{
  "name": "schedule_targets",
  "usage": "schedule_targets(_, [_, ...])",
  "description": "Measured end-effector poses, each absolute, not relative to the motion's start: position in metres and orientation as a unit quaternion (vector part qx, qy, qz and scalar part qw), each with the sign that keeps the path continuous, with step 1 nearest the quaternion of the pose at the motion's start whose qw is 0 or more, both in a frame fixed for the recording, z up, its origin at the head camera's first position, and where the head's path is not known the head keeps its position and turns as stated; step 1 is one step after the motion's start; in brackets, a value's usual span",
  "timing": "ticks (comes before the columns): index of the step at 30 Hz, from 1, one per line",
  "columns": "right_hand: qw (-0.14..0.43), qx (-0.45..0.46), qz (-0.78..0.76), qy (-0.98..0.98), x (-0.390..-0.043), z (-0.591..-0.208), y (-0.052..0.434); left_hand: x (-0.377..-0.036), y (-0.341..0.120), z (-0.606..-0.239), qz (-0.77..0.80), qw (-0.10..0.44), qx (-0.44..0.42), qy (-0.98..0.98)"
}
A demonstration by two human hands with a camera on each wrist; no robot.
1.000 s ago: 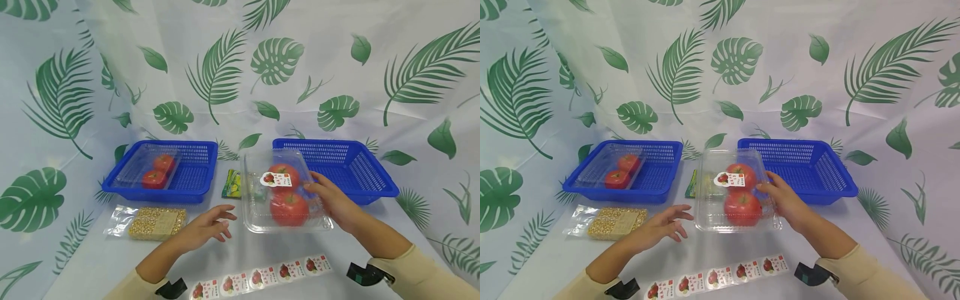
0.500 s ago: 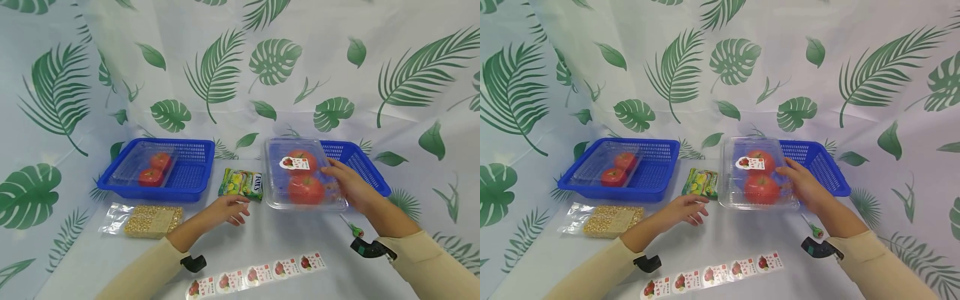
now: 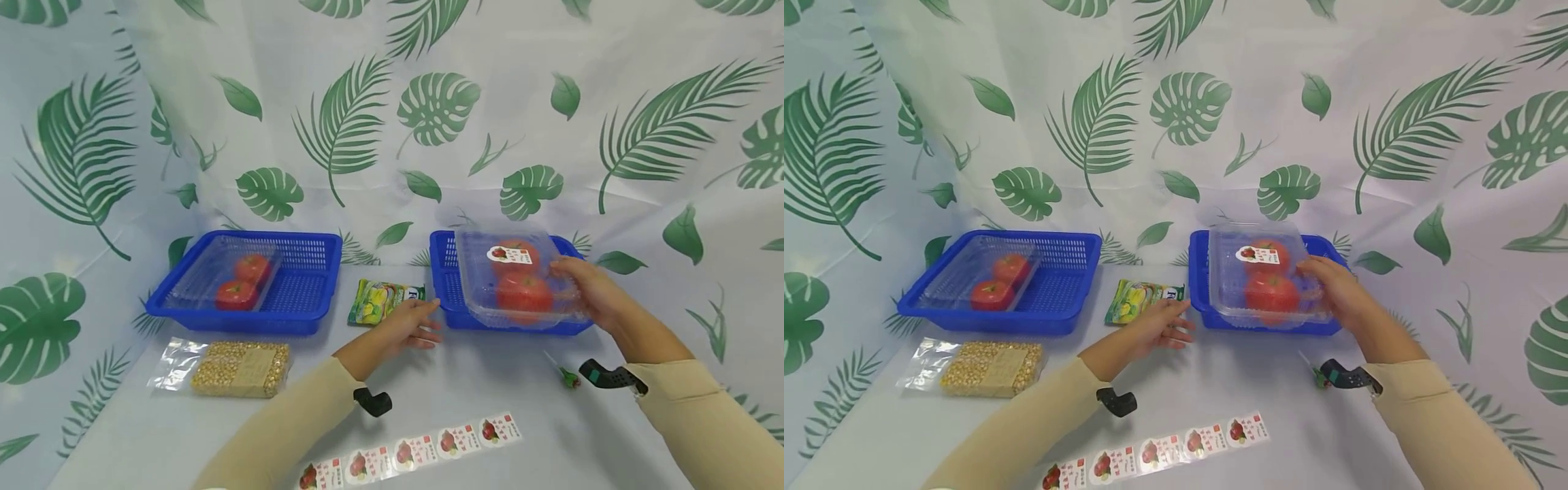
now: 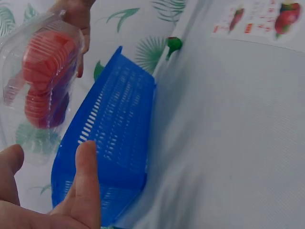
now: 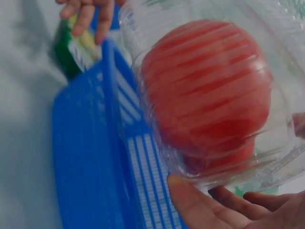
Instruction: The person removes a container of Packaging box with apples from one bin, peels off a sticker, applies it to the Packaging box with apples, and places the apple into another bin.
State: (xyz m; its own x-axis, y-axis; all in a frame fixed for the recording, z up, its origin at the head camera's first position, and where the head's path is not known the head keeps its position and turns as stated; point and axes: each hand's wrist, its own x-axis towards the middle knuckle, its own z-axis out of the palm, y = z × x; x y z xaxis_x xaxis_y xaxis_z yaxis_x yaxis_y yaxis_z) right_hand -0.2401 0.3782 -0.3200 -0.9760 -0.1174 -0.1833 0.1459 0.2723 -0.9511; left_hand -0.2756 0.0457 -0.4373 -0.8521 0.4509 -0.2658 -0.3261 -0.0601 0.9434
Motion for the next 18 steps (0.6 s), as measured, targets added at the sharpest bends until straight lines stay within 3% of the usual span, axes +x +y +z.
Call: schedule_targets(18, [0.104,0.041,-0.639,0.761,-0.289,-0.333,0.443,-0.302,0.078,-0.436,0.78,0.221,-0.008,0.585])
